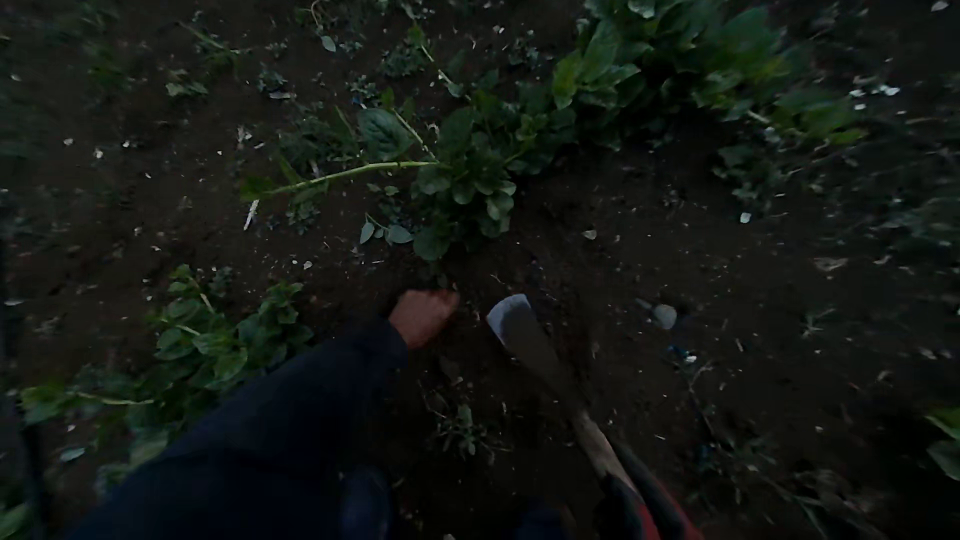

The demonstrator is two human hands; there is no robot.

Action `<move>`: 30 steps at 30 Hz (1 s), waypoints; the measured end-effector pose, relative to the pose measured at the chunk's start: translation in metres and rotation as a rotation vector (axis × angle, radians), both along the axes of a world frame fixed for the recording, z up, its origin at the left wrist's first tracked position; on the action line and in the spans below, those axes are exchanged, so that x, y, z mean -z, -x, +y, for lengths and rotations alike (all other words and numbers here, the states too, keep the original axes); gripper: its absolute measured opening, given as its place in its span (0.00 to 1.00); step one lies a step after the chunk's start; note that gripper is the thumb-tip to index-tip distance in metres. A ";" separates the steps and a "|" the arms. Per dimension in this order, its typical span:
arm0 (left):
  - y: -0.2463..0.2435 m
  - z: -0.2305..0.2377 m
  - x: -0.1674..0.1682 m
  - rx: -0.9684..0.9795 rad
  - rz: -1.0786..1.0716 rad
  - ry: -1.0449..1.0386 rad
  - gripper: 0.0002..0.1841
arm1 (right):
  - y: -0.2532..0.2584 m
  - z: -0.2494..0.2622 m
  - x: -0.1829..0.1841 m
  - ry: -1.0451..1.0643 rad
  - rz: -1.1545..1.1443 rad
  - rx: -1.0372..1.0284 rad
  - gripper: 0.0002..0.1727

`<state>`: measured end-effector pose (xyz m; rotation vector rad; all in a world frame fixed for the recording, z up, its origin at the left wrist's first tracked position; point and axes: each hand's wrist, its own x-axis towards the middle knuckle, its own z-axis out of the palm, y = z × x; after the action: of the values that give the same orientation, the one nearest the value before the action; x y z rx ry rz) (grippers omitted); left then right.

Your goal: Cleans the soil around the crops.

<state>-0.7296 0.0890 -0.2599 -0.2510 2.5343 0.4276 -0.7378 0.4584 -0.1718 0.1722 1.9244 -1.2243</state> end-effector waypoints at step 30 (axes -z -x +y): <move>-0.130 0.026 0.013 -0.058 -0.154 -0.287 0.15 | 0.052 -0.120 0.039 -0.140 0.242 -0.403 0.24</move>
<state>-0.5996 0.1145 -0.2726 -0.2387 2.2857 0.7559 -0.7898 0.3381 -0.2104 -0.2926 2.1219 -0.8718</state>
